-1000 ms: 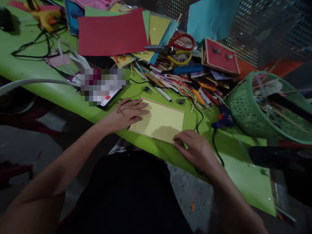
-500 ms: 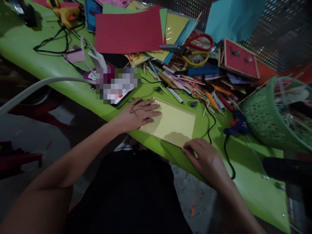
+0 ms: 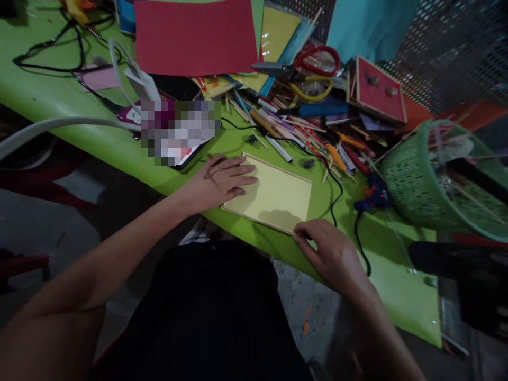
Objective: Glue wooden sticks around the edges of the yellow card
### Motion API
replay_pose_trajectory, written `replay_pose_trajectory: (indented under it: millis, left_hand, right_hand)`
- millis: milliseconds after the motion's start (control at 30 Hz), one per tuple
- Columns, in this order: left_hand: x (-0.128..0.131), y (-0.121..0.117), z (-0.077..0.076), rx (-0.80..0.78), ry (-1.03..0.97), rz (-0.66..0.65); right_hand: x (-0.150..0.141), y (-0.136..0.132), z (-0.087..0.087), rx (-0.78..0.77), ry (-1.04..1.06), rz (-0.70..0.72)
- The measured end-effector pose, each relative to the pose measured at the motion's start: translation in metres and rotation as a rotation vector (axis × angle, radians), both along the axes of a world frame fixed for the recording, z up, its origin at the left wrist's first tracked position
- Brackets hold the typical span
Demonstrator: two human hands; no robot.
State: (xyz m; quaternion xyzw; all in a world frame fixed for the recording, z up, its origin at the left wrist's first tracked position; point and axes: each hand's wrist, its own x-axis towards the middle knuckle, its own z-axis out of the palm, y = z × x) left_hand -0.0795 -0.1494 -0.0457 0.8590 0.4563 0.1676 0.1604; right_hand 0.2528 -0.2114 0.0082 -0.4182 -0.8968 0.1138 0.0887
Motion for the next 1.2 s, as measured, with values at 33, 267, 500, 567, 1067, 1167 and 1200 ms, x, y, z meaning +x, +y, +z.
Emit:
replay_pose_trajectory:
  millis: [33, 267, 500, 567, 1067, 1167, 1200]
  left_hand:
    - [0.0, 0.0, 0.001, 0.0, -0.006, 0.002]
    - [0.013, -0.012, 0.016, -0.028, -0.022, -0.071]
    - [0.042, -0.037, 0.013, 0.016, 0.015, -0.152]
    - [0.046, -0.039, 0.012, 0.02, 0.028, -0.13]
    - [0.047, -0.047, 0.019, -0.11, -0.027, -0.083]
    - [0.033, -0.04, 0.028, -0.151, -0.041, -0.174]
    - [0.027, -0.035, 0.031, -0.149, -0.048, -0.181]
  right_hand:
    - [0.0, 0.0, 0.0, -0.016, 0.006, -0.004]
    - [-0.004, 0.004, -0.004, -0.068, 0.04, -0.025]
    - [-0.008, 0.007, -0.004, -0.068, 0.056, -0.032]
    - [-0.008, 0.008, -0.004, -0.063, 0.054, -0.039]
    - [-0.004, 0.007, 0.0, -0.046, 0.152, -0.028]
    - [-0.006, 0.008, -0.001, -0.055, 0.152, -0.021]
    - [-0.007, 0.008, -0.001, -0.059, 0.15, -0.022]
